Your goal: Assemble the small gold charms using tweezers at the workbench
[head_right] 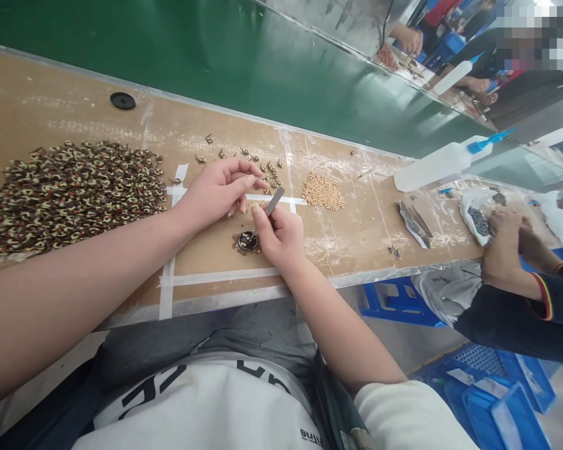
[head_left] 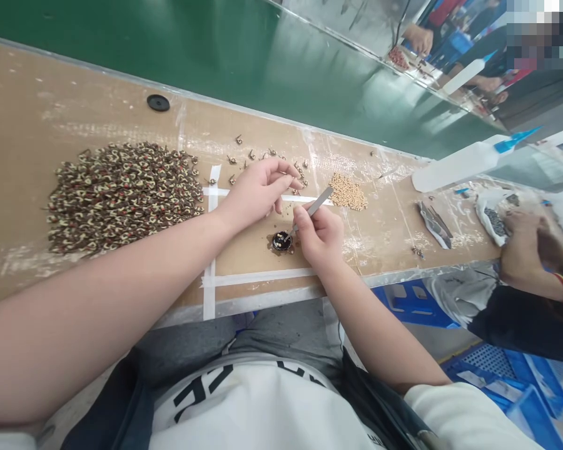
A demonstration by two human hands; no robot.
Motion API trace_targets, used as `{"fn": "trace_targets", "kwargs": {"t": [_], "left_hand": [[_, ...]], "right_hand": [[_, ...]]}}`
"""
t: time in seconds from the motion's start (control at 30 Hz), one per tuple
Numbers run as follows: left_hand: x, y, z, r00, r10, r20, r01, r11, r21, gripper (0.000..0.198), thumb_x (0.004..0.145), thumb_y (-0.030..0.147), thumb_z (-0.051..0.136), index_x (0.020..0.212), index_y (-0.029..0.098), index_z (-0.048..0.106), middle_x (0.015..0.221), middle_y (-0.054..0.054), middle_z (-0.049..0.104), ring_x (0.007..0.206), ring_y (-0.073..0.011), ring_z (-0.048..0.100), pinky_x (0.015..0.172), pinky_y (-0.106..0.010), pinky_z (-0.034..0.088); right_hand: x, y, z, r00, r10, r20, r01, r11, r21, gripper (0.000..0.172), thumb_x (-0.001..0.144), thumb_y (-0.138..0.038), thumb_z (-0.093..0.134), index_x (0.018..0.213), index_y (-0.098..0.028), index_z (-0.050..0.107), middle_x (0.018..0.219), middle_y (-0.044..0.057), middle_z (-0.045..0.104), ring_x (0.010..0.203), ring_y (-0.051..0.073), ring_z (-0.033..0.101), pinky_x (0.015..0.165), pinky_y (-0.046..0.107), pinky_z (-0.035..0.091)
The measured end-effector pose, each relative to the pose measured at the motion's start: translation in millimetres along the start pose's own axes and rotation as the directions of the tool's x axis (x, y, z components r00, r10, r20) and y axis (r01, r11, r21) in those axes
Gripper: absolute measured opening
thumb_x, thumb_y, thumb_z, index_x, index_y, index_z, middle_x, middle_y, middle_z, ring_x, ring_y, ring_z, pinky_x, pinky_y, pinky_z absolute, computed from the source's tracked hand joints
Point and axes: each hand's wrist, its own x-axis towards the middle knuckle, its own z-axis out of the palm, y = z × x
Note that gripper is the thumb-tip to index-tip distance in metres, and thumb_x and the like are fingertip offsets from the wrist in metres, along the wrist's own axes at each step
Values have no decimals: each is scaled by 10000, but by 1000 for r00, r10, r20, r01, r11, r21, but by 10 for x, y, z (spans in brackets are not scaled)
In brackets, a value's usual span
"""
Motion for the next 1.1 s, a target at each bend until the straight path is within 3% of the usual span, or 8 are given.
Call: {"fn": "trace_targets", "kwargs": {"t": [0.17,0.33,0.47,0.6,0.83,1.1], "left_hand": [[-6,-3,6,1000,12,-2,-12,1000,25,113,952,74,719,992,145,796,1036,-112,819,496,-71,589,442,-203,378],[-43,52,-2,1000,16,2,-16,978,206,174,980,144,731,1098,163,857,677,-25,702,468,-96,541,459,-215,388],[-101,131,0,996,-78,33,60,924,377,339,1016,248,733,1343,218,819,604,8,673,524,-125,604,527,-232,466],[-119,169,16,992,-124,1,112,899,424,410,999,241,759,1407,220,790,668,-5,725,540,-124,644,540,-243,502],[-112,140,27,986,-165,16,144,903,404,412,980,258,769,1392,249,769,1105,-90,850,587,-125,730,520,-242,537],[-110,124,30,989,-146,14,126,897,425,399,980,300,779,1375,246,762,931,-46,854,582,-152,745,542,-247,544]], "right_hand": [[-25,28,17,999,34,-10,-34,998,56,421,1083,-511,645,778,-222,621,597,-32,565,538,130,527,567,304,396],[76,84,4,964,244,-106,-189,907,375,491,1039,-599,699,743,-244,532,511,-81,441,424,98,412,447,264,333],[348,164,-32,919,374,-127,-246,793,558,538,1003,-655,717,731,-252,487,511,-108,359,397,73,315,406,239,287],[524,266,-1,894,418,-159,-246,758,604,559,938,-712,753,731,-253,511,492,-108,386,388,70,336,396,240,270],[528,363,35,856,488,-172,-273,708,652,507,899,-675,806,768,-257,551,489,-87,512,393,86,475,397,237,319],[565,451,27,834,535,-133,-340,688,641,476,893,-689,758,816,-262,561,575,-61,576,462,104,552,462,259,445]]}}
